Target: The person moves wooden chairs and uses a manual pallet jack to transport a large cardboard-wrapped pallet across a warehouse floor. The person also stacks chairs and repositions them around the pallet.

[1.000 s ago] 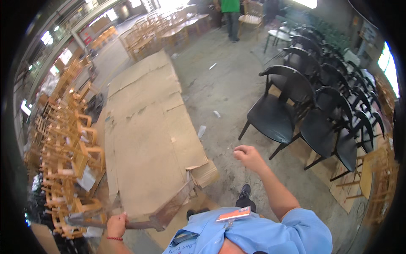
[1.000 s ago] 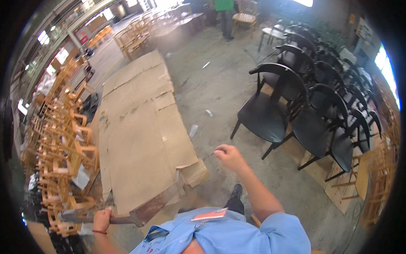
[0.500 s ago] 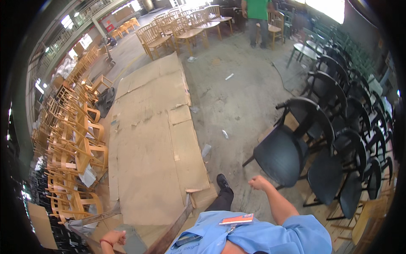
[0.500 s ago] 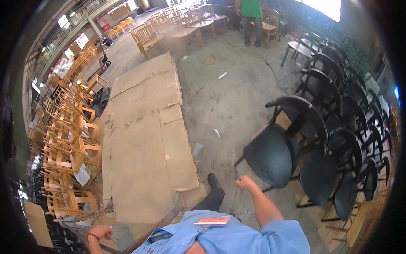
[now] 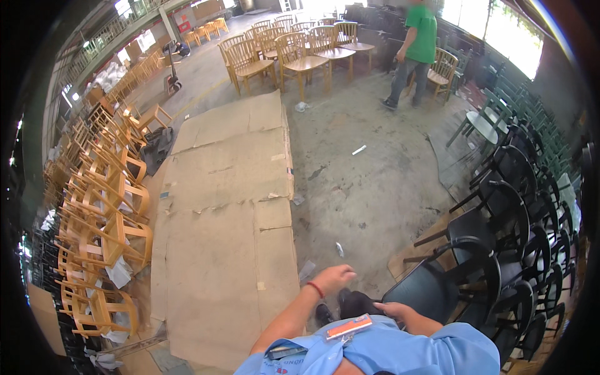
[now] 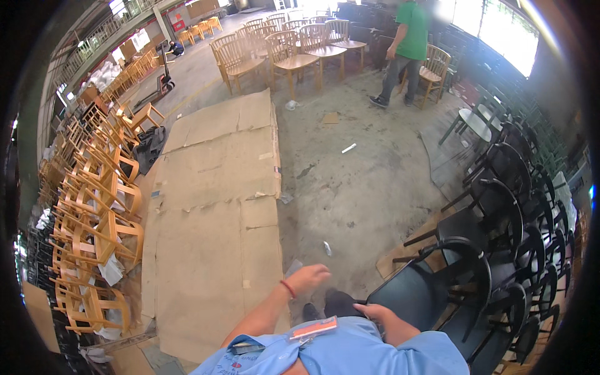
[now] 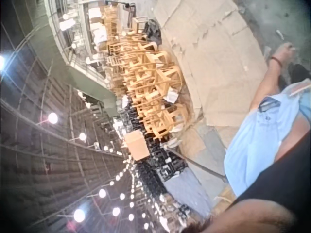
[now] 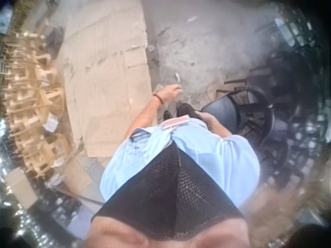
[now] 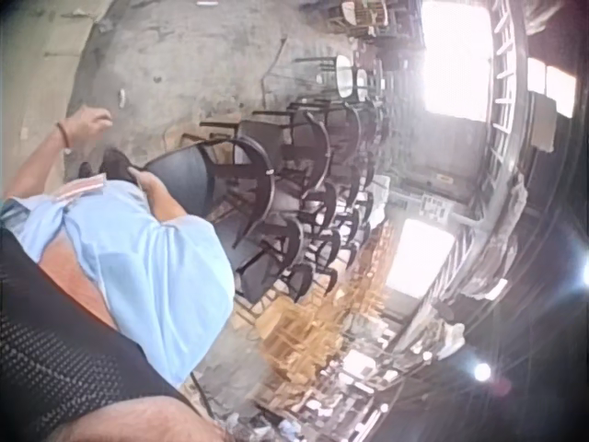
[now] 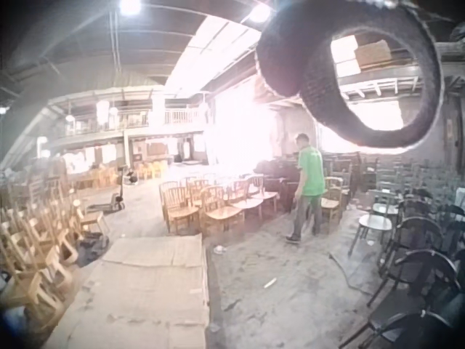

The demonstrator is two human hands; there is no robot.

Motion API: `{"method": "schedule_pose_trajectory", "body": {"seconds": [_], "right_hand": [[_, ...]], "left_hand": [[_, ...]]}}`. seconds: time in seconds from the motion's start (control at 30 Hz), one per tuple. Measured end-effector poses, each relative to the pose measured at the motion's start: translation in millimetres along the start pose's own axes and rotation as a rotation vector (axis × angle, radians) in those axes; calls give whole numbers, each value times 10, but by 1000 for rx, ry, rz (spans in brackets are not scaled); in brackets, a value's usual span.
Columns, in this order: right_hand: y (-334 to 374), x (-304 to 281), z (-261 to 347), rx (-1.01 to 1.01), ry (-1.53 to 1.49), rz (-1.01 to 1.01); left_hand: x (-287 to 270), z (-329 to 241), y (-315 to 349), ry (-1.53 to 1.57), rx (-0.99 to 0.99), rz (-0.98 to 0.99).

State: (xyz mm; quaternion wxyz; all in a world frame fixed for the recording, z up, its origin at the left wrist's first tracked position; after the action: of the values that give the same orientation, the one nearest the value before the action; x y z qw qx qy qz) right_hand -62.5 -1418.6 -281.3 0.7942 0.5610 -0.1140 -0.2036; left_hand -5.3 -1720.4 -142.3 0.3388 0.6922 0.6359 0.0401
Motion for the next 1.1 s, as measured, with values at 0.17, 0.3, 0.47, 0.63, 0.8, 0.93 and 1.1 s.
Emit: {"method": "schedule_pose_trajectory", "body": {"seconds": [0.17, 0.3, 0.47, 0.63, 0.8, 0.93, 1.1], "right_hand": [[-705, -451, 1234, -329, 424, -164], [-1143, -1324, 2258, -422, 201, -111], [-1575, -2849, 2832, -209, -163, -223], [-1837, -3913, 3959, -247, -150, -370], [-2301, -4149, 5583, -450, -48, -300], [-2631, -4279, 6331, -415, 41, -254], [-2678, -4727, 6946, -396, 209, -284]], "left_hand": [[-417, -121, -865, -201, -12, 286], [-1415, 937, -1251, 8, -522, -270], [-2416, 933, -1253, -712, -807, 53], [-2492, 832, -2137, 874, -877, -681], [-2462, 926, -3341, 284, -809, -168], [-3300, 1064, -4168, -118, -683, 55], [-5113, 936, -5050, -588, -580, -51]]}}
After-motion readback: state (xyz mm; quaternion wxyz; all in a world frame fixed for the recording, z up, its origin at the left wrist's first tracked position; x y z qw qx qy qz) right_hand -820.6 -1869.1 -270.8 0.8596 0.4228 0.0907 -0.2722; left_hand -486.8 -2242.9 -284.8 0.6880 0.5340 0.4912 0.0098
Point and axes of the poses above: each hand's wrist, its own y-axis away from the middle knuckle, its own x-axis out of the palm, z = x × y, the point moved 1 cm from there along -y, towards the middle knuckle, and after that the axes turned 10 degrees about -x, right-handed, at the moved point
